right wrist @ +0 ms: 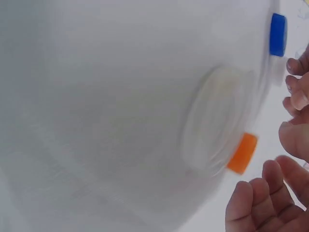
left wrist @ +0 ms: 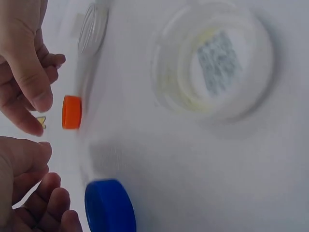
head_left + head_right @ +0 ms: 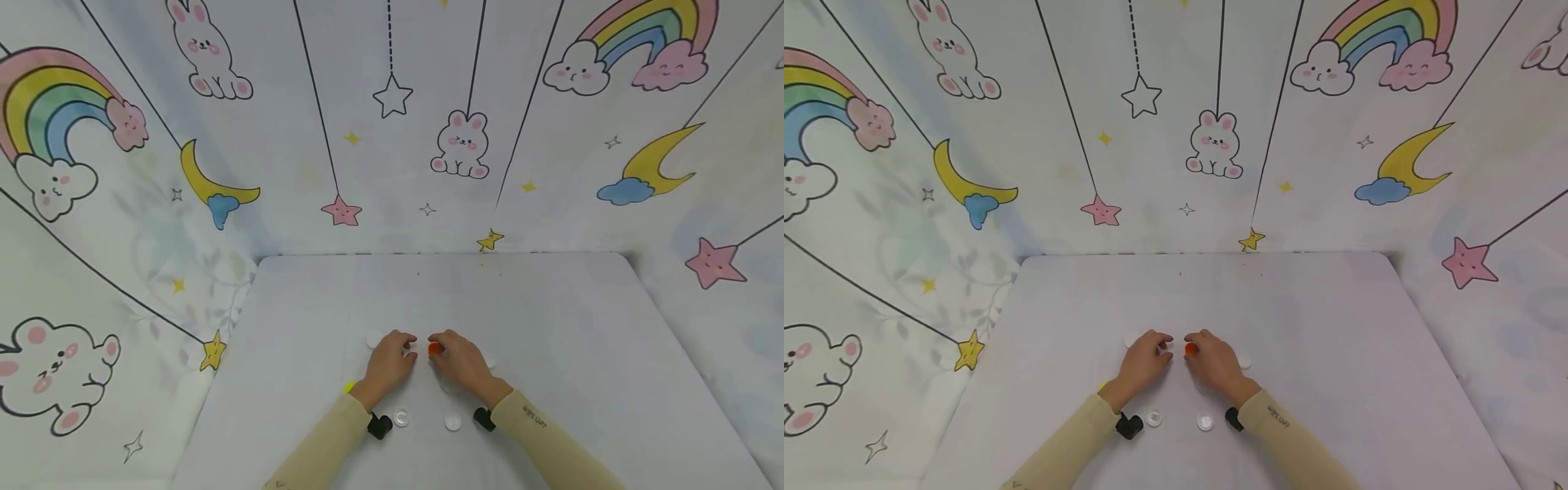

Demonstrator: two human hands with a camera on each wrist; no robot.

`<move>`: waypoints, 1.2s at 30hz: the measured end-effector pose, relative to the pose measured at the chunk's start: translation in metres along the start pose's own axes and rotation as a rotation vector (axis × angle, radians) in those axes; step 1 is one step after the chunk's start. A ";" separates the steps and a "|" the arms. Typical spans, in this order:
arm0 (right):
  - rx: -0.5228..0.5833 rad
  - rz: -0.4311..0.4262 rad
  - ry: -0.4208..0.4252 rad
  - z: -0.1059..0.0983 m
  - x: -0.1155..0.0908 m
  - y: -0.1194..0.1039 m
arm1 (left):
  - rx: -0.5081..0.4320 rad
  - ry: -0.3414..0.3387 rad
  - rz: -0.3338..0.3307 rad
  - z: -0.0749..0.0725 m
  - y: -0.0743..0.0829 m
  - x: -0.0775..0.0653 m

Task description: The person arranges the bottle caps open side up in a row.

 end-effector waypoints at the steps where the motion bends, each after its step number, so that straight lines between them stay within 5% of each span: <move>1: -0.002 -0.013 0.001 0.001 0.000 -0.002 | 0.002 0.004 -0.007 -0.002 -0.002 -0.002; 17: -0.071 -0.108 -0.241 0.014 0.001 -0.034 | 0.116 -0.048 -0.028 -0.023 -0.035 -0.039; 29: -0.069 -0.112 -0.297 0.028 0.003 -0.056 | 0.181 -0.005 0.018 -0.022 -0.046 -0.053; 36: -0.130 -0.152 -0.178 0.040 0.001 -0.066 | 0.233 0.064 0.053 -0.013 -0.049 -0.056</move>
Point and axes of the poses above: each hand's wrist, its own x-axis towards the middle knuckle, its own z-axis out of the palm, y = z × x, the point moved 1 cm from there along x, towards the middle knuckle, and after that the axes turned 2 degrees about z, right-handed, at the moved point
